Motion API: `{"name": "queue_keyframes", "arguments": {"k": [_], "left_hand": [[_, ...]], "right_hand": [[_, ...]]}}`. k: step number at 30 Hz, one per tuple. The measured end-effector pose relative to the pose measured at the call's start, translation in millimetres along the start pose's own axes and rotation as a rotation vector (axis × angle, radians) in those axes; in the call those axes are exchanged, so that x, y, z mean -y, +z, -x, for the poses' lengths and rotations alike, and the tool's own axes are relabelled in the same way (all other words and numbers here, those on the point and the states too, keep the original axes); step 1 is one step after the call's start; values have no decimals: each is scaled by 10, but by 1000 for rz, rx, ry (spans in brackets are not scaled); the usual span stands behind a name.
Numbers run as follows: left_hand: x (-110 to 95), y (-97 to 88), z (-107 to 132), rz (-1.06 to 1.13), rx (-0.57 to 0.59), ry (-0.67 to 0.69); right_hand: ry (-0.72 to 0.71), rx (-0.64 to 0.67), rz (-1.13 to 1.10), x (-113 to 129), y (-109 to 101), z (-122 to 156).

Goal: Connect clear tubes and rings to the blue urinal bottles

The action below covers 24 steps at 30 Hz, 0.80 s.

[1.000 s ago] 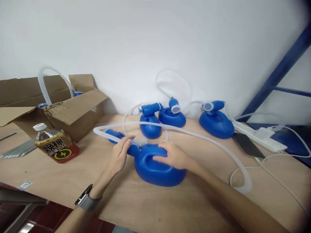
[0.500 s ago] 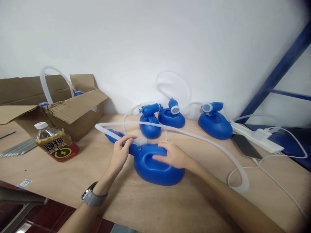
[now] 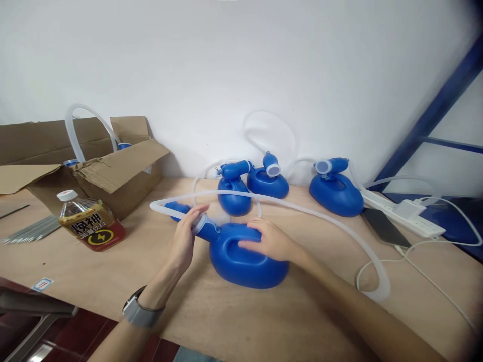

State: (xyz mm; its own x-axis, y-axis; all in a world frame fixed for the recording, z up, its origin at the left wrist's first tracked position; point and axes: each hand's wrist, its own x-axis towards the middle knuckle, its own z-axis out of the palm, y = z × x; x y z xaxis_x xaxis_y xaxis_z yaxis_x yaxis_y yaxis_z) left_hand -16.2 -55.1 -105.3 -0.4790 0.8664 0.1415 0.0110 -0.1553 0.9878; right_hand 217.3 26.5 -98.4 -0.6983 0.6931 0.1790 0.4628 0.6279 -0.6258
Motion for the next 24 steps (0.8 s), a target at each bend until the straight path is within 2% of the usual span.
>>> {"name": "queue_keyframes", "arguments": {"k": [2, 5, 8, 11, 14, 17, 20, 22, 24], "left_hand": [[102, -49, 31, 12, 5, 56], [250, -127, 83, -99, -30, 238], [310, -191, 103, -259, 37, 338], [295, -235, 70, -411, 114, 382], [279, -264, 9, -541, 126, 488], [282, -288, -53, -601, 124, 536], [275, -297, -113, -625, 128, 510], [260, -296, -148, -642, 122, 482], [243, -298, -175, -665, 123, 459]], "right_hand": [[-13, 9, -19, -9, 1, -5], [-22, 18, -33, -63, 21, -7], [-31, -12, 8, -110, 66, -16], [-77, -94, 101, -94, 66, -25], [-121, -206, 226, -103, -110, 78], [-43, -255, 361, -318, -475, 478], [94, -156, 473, -696, -802, 1184], [163, -87, 501, -907, -859, 1667], [199, -7, 520, -1026, -752, 2001]]}}
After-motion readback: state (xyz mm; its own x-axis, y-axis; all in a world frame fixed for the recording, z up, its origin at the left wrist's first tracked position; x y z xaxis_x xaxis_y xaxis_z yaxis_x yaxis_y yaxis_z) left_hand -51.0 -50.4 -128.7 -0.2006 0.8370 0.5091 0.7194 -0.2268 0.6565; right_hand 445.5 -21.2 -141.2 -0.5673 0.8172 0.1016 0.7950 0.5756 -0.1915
